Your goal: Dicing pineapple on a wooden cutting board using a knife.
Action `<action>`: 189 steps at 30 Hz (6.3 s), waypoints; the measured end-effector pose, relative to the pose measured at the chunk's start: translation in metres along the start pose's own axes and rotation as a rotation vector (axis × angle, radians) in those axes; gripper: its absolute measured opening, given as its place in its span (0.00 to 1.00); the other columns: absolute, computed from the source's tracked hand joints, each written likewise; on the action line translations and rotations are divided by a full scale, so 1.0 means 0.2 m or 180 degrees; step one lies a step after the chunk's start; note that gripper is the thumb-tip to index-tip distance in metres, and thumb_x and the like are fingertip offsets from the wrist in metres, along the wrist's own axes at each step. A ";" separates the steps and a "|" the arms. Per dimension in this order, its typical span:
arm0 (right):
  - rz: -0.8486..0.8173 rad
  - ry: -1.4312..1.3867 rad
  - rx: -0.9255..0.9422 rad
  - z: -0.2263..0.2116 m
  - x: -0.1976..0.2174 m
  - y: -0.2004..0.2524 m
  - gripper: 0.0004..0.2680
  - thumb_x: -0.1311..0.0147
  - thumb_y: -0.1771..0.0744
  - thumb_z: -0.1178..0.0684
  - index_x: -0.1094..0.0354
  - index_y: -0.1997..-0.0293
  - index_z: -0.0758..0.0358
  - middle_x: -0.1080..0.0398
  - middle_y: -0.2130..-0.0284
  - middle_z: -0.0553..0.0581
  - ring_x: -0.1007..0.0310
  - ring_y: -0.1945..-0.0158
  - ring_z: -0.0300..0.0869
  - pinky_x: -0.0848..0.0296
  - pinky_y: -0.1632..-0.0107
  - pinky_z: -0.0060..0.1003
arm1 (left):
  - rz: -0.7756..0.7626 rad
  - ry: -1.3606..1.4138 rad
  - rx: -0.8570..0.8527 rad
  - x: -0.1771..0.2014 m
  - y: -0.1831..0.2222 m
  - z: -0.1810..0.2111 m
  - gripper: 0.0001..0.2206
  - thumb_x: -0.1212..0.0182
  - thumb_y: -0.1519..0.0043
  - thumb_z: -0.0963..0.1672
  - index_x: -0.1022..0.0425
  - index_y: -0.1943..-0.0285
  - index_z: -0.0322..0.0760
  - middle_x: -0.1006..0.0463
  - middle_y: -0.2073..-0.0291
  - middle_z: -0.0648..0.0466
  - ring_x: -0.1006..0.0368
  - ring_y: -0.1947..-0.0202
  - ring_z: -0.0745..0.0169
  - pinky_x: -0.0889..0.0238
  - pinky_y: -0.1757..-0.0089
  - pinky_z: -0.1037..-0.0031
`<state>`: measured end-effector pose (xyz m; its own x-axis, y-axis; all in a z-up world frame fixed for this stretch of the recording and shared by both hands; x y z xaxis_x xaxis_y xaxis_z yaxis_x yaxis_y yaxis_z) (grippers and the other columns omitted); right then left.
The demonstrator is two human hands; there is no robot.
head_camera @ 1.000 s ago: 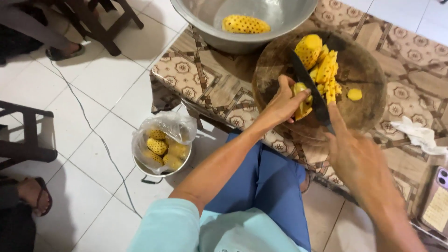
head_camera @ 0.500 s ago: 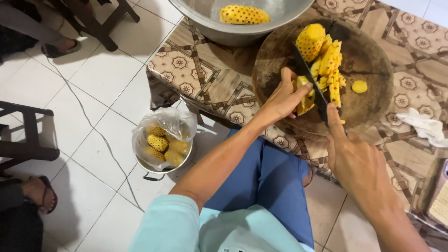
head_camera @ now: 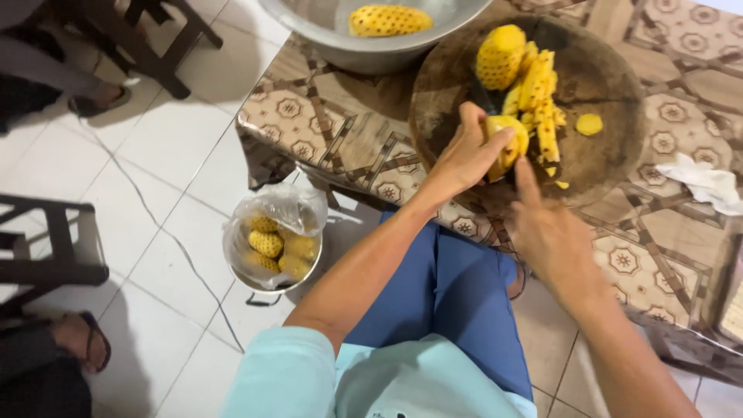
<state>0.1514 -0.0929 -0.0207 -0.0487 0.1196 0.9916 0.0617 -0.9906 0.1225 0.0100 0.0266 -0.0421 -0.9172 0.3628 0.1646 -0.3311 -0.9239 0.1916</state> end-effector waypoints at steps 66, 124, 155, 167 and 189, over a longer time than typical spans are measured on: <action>-0.0151 -0.0928 -0.0431 0.07 0.17 0.04 0.25 0.61 0.29 0.50 0.61 0.18 0.38 0.25 0.74 0.68 0.27 0.72 0.67 0.29 0.69 0.61 | 0.0240 -0.3411 -0.0401 0.10 -0.15 -0.07 0.39 0.22 0.49 0.56 0.36 0.37 0.32 0.35 0.43 0.47 0.40 0.44 0.46 0.38 0.46 0.58; -0.0136 -0.0761 -0.0223 -0.03 0.23 0.06 0.24 0.61 0.28 0.51 0.60 0.19 0.49 0.32 0.84 0.56 0.36 0.85 0.45 0.31 0.79 0.43 | -0.0429 -0.3279 -0.0089 0.08 -0.12 0.08 0.40 0.20 0.49 0.48 0.41 0.31 0.32 0.34 0.42 0.47 0.36 0.43 0.46 0.31 0.50 0.57; -0.0068 0.0495 0.0105 0.00 -0.01 -0.02 0.31 0.51 0.32 0.43 0.65 0.17 0.44 0.31 0.83 0.56 0.35 0.90 0.41 0.34 0.83 0.35 | -0.0459 -0.2745 -0.2161 0.24 -0.15 -0.24 0.24 0.58 0.23 0.45 0.56 0.19 0.36 0.54 0.20 0.49 0.64 0.19 0.53 0.71 0.25 0.54; -0.0397 -0.1190 -0.0377 0.06 0.20 -0.06 0.25 0.58 0.30 0.49 0.57 0.20 0.35 0.29 0.68 0.61 0.27 0.74 0.55 0.29 0.62 0.48 | 0.0035 -0.4059 -0.2321 0.16 -0.16 -0.27 0.44 0.57 0.27 0.65 0.72 0.17 0.38 0.70 0.18 0.53 0.73 0.18 0.57 0.75 0.26 0.52; -0.0038 -0.0666 -0.0199 -0.10 0.23 0.02 0.23 0.61 0.28 0.51 0.58 0.19 0.49 0.34 0.86 0.56 0.41 0.87 0.44 0.36 0.84 0.41 | -0.0384 -0.3078 -0.2219 0.28 0.00 -0.15 0.38 0.62 0.27 0.61 0.70 0.17 0.41 0.68 0.18 0.53 0.72 0.18 0.58 0.78 0.24 0.54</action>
<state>0.1293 -0.0934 0.0252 0.1592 0.1361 0.9778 0.0000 -0.9905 0.1378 -0.0482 0.0428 -0.0617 -0.4244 0.1167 0.8979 -0.7261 -0.6363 -0.2605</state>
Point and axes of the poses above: each hand's wrist, its own y-axis away from the middle knuckle, its own x-axis out of the back of the hand, z = x × y, the point moved 1 cm from there along -y, towards the middle knuckle
